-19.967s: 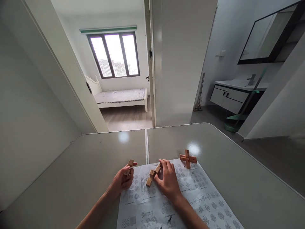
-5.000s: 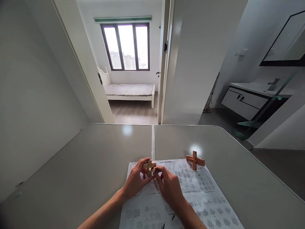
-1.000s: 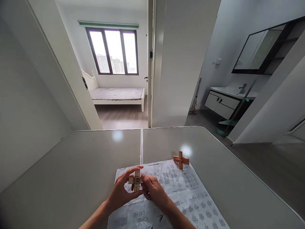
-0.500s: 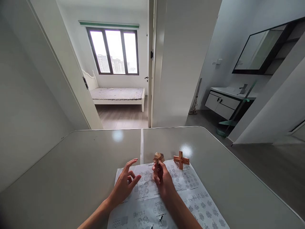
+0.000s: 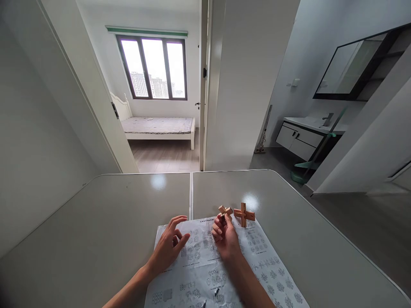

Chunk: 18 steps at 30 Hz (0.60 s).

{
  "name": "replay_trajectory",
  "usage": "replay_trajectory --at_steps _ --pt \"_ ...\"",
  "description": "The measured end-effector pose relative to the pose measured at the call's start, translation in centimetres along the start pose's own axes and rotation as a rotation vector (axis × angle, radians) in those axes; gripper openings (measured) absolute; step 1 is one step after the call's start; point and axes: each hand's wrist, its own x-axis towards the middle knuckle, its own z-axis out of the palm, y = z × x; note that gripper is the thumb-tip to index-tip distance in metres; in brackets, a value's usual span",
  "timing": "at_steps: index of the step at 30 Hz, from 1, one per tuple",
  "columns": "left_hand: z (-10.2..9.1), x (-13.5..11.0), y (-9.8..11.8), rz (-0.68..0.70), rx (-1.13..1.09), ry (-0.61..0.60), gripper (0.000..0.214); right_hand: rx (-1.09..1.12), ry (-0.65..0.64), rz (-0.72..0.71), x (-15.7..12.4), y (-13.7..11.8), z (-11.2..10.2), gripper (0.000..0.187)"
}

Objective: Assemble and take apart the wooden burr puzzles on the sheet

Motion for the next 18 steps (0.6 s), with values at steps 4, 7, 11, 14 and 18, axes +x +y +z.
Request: replay_trajectory --at_steps 4,7,11,14,18 --pt "0.0 0.0 0.0 0.000 0.007 0.002 0.031 0.033 -0.003 -0.005 0.2 -0.3 -0.2 0.025" --pt "0.0 0.0 0.0 -0.005 0.016 0.008 0.030 0.046 -0.012 -0.009 0.1 -0.6 -0.4 0.027" --pt "0.0 0.0 0.0 -0.016 0.022 -0.006 0.031 0.041 -0.028 -0.002 0.0 -0.8 -0.3 0.031" --pt "0.0 0.0 0.0 -0.017 0.029 -0.005 0.030 0.018 -0.045 0.034 -0.2 -0.6 0.0 0.034" --pt "0.0 0.0 0.0 -0.002 0.035 0.004 0.027 -0.028 -0.068 0.104 -0.5 0.2 0.5 0.034"
